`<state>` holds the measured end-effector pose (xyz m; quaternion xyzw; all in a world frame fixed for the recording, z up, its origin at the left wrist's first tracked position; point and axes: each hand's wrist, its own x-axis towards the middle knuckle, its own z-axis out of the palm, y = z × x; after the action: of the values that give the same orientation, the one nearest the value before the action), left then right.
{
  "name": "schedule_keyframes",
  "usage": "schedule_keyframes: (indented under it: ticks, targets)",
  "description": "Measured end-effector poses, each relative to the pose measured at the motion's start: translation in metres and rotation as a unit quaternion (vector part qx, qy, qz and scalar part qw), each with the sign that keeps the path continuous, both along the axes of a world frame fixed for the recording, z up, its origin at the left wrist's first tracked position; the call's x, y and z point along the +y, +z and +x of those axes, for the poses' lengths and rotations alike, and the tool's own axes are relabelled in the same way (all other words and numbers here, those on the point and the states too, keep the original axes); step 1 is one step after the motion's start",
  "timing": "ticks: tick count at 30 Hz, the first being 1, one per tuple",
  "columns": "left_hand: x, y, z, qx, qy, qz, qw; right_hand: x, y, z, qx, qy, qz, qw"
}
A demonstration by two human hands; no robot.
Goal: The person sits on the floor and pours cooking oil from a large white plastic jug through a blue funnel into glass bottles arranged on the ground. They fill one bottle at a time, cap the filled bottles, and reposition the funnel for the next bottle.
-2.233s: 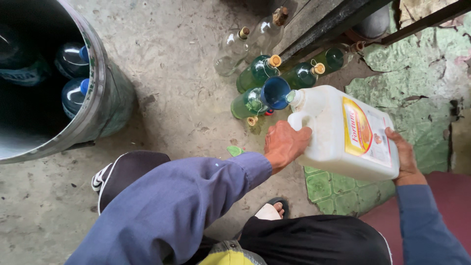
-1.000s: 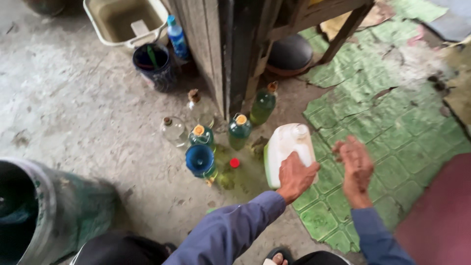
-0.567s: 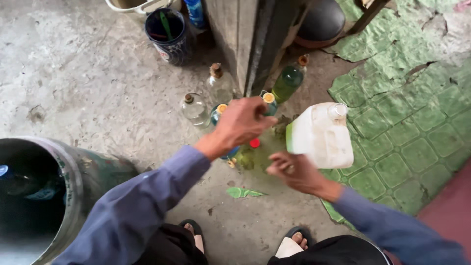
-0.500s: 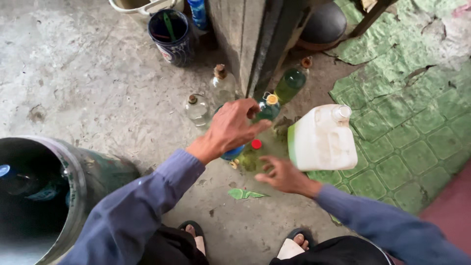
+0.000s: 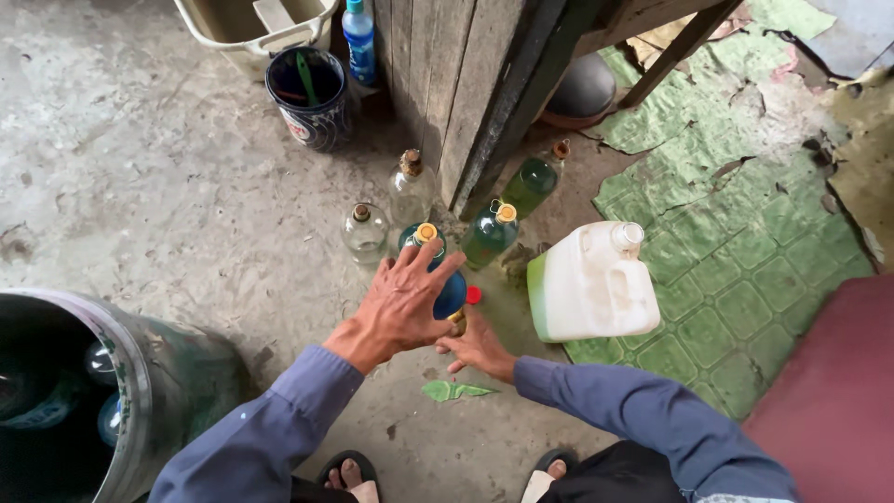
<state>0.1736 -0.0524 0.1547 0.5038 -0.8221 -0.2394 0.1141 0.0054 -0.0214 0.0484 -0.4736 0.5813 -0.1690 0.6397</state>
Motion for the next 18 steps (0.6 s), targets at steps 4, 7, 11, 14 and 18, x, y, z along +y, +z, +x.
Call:
schedule_keyframes:
  ticks: [4, 7, 11, 14, 18]
  targets:
    - [0.001, -0.012, 0.001, -0.009, -0.008, 0.012, 1.000, -0.001, 0.006, 0.000, -0.011, -0.010, -0.034, 0.999]
    - [0.001, -0.018, 0.000, 0.006, -0.014, -0.015, 1.000, -0.003, 0.005, -0.006, 0.016, -0.001, -0.058, 0.998]
    - [-0.001, -0.018, -0.001, 0.034, -0.004, -0.021, 0.999, -0.006, 0.000, -0.018, 0.015, 0.003, -0.099, 0.995]
    - [-0.003, -0.014, 0.002, 0.082, 0.031, -0.008, 0.996, -0.011, -0.002, -0.031, 0.029, 0.050, -0.200, 0.978]
    - [-0.009, -0.008, 0.011, 0.152, 0.081, -0.003, 0.985, -0.028, 0.000, -0.048, 0.058, 0.094, -0.435, 0.894]
